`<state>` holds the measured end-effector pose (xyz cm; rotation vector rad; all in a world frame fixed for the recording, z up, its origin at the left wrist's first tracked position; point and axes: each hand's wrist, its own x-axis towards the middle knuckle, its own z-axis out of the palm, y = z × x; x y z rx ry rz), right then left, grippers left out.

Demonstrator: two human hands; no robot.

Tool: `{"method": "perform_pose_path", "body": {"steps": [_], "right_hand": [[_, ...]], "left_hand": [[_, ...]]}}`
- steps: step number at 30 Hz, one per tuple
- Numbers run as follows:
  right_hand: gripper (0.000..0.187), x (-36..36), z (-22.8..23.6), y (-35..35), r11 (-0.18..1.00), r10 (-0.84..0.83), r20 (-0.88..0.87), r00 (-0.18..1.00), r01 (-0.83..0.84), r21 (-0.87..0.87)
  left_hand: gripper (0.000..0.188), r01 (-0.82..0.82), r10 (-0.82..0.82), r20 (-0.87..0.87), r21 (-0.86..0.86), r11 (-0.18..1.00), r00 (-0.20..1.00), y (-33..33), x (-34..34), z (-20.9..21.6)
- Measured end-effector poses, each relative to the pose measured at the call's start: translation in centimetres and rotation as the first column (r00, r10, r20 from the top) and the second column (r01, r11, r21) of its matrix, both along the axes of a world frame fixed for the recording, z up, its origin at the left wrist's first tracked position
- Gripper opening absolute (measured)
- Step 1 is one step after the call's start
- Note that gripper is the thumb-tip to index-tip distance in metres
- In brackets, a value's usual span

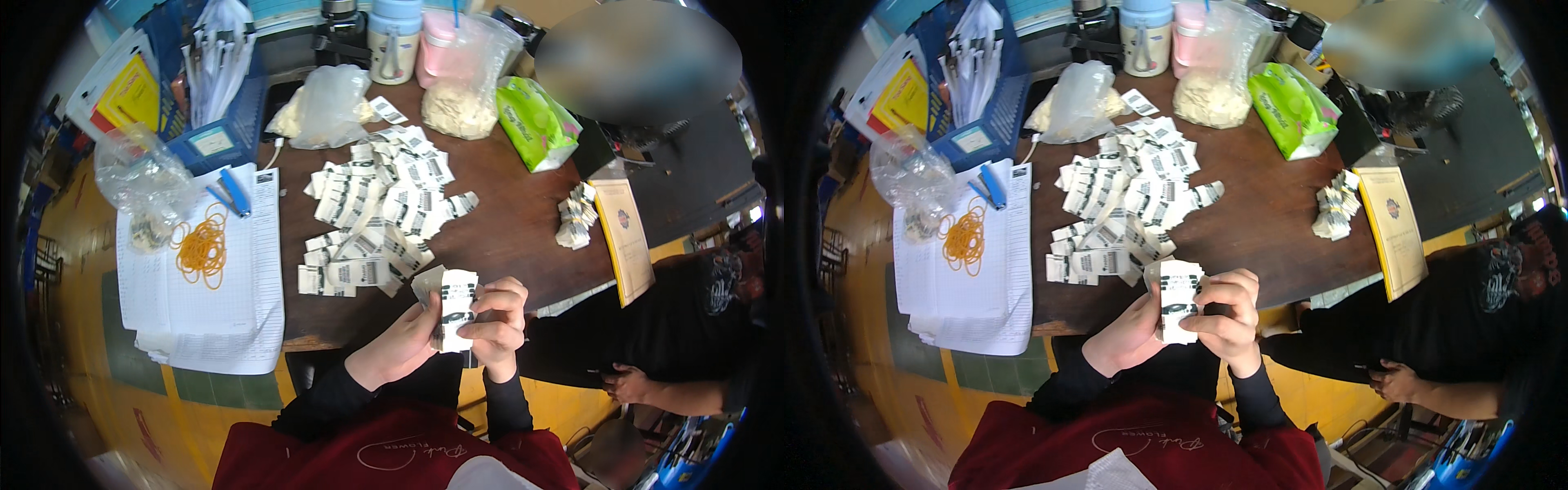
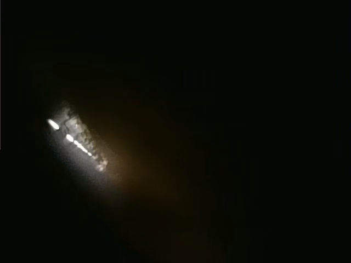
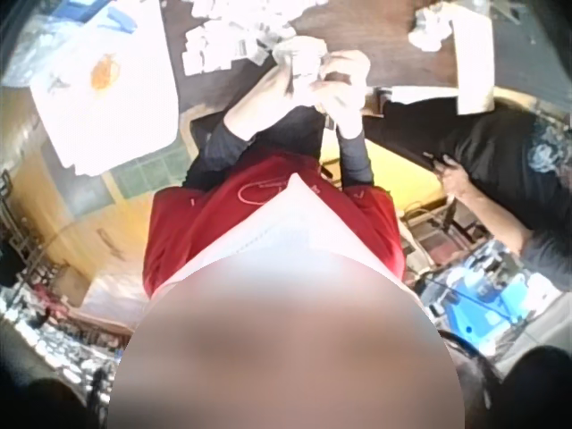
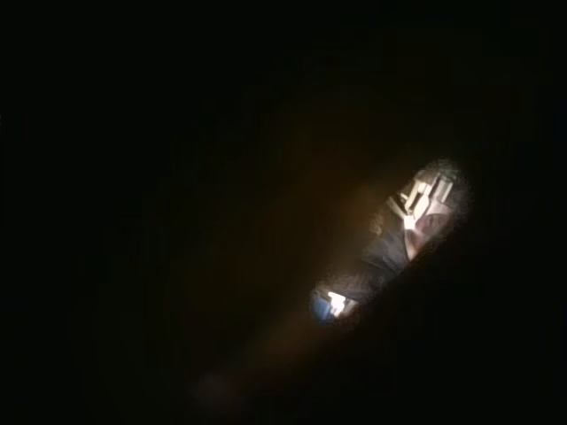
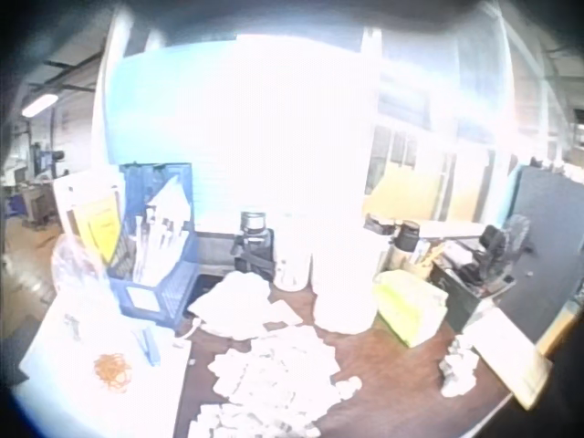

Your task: The person gathers loose paper receipts from a table, aligns them into neat stacks, and secures each stack with a rubber band. The person repeats this process, creating multiple bundled stacks of receipts.

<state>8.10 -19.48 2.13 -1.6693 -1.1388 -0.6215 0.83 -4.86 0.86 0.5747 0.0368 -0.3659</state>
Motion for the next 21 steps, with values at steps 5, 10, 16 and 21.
{"method": "perform_pose_path", "body": {"steps": [5, 10, 16, 21], "right_hand": [[0.025, -0.6, -0.2, 2.0, 0.998, 0.059, -0.153, 0.986, -0.059, 0.001], [0.029, -0.2, 2.7, 6.0, 0.951, 0.201, -0.212, 0.956, -0.243, -0.192], [0.036, 0.5, 9.5, 13.0, 0.555, 0.626, -0.317, 0.713, -0.692, -0.461], [0.025, -0.6, 7.4, 21.2, 0.614, 0.595, -0.295, 0.748, -0.659, -0.435]], "left_hand": [[0.07, -0.084, 0.084, 0.063, -0.005, 0.996, 0.994, 2.0, -1.8, -0.2], [0.062, -0.233, 0.249, 0.088, -0.16, 0.959, 0.965, 4.6, -4.1, 0.1], [0.072, -0.661, 0.676, -0.021, -0.231, 0.714, 0.737, 8.7, -9.8, 3.2], [0.086, -0.776, 0.813, 0.04, -0.274, 0.568, 0.581, 14.1, -15.2, 4.2]]}}
